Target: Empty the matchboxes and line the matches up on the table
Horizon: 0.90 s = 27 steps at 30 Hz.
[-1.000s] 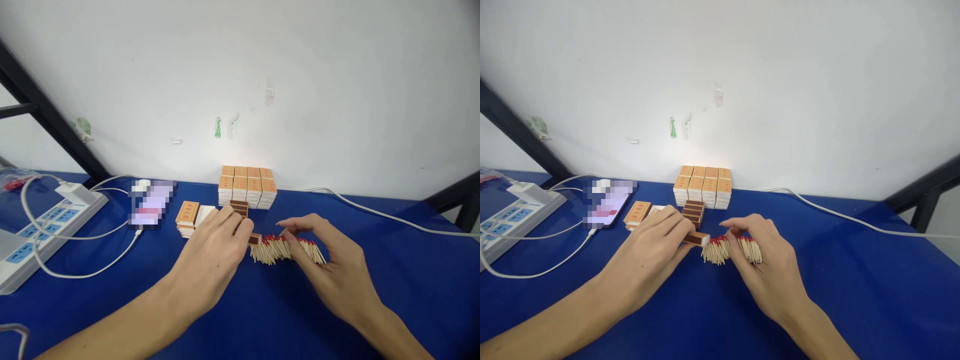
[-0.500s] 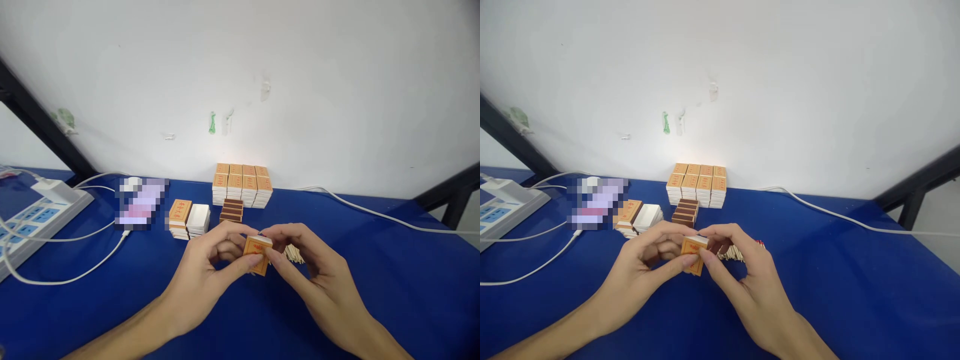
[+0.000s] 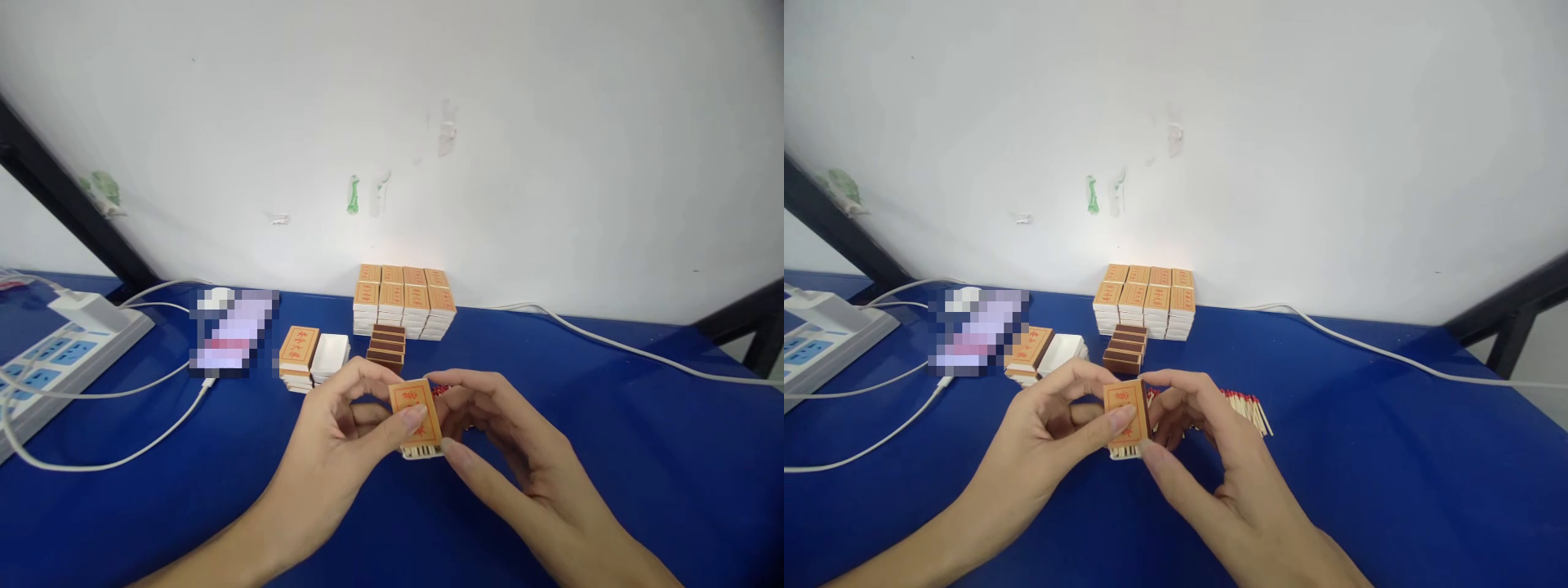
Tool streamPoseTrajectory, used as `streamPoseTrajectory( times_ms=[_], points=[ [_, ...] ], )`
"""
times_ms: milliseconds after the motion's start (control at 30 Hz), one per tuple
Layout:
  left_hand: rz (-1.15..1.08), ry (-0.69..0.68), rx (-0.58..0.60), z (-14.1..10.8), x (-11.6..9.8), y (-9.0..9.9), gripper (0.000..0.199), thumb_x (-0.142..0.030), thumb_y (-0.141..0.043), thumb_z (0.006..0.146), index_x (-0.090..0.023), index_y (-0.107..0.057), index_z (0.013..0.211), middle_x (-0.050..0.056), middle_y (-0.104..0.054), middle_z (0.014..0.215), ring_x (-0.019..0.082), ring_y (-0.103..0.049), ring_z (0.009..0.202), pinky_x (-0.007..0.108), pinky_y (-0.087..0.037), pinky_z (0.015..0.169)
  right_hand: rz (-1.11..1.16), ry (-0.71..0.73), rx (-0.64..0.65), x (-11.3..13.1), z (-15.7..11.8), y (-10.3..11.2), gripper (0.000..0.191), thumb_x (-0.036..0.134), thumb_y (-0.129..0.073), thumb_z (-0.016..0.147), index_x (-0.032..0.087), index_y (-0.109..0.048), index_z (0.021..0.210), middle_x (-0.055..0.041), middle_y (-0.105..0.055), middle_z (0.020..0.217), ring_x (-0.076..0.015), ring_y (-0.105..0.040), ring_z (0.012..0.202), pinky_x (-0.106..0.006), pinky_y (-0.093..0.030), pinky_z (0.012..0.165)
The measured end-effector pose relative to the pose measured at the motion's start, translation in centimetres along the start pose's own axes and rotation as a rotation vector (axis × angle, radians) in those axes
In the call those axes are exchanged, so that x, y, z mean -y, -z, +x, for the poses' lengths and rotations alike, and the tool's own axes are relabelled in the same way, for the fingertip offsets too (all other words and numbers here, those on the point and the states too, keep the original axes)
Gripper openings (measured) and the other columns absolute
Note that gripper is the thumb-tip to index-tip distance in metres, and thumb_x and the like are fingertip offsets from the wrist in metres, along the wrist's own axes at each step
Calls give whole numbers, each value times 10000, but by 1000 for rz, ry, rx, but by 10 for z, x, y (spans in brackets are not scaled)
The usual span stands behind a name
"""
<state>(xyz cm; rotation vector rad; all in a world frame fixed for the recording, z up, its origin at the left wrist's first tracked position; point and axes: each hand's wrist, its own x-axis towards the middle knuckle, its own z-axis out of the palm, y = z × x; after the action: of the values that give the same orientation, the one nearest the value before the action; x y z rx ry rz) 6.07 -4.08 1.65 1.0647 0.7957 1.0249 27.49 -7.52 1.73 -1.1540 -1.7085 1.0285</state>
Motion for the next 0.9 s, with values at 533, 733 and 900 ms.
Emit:
streamPoseTrajectory(
  times_ms=[533,733,900],
  points=[
    [240,-168,-182,-15,1,-6,257,-373,-888,949,-238,-684,870,-1,-790,835,169,-766,757,279,-647,712,364,-278,80,3,6,2,420,443,-814,1011,321,-671,1387,9,-788,967,-186,-780,913,-361,-642,900],
    [244,-363,-366,-11,-11,-2,156,-337,-795,1029,-295,-659,1093,-35,-738,927,121,-719,707,221,-632,647,433,-293,146,0,7,7,386,390,-870,967,306,-776,1331,9,-758,934,-171,-765,863,-329,-668,838],
    [-13,-97,-211,-15,-8,0,200,-406,-667,1079,-270,-679,1226,10,-684,803,191,-687,667,280,-630,506,521,-270,122,0,9,11,365,346,-859,983,318,-781,1338,12,-780,932,-140,-771,823,-264,-663,778]
  ],
)
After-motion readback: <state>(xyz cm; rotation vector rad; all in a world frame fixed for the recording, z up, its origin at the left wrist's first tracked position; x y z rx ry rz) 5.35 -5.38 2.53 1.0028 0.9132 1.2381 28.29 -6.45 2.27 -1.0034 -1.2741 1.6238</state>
